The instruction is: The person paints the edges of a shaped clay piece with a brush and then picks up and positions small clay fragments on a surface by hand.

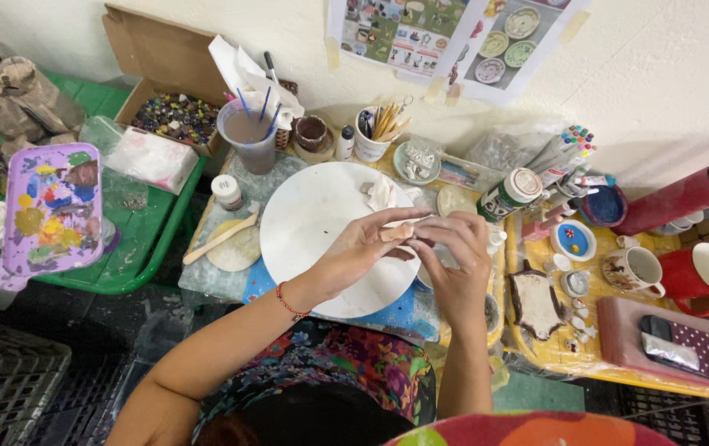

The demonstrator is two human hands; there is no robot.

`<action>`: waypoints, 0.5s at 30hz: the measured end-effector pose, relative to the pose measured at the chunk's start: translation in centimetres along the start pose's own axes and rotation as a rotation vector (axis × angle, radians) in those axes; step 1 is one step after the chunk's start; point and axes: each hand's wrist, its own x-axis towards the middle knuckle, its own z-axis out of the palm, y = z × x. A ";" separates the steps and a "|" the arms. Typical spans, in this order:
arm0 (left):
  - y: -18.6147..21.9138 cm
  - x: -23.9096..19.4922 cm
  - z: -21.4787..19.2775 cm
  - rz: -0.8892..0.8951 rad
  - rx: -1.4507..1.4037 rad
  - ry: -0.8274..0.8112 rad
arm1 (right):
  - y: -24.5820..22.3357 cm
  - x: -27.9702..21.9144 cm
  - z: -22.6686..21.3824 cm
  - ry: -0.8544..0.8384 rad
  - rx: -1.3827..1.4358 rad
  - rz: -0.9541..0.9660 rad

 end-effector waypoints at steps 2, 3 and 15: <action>0.6 -0.2 0.1 0.024 0.030 0.044 | 0.0 -0.1 0.0 0.070 0.029 0.021; 1.0 -0.1 0.0 0.042 0.047 0.062 | 0.1 -0.1 -0.1 0.109 0.042 0.025; 3.5 2.3 -2.3 0.388 -0.070 0.155 | -1.8 2.8 0.6 0.181 0.135 -0.011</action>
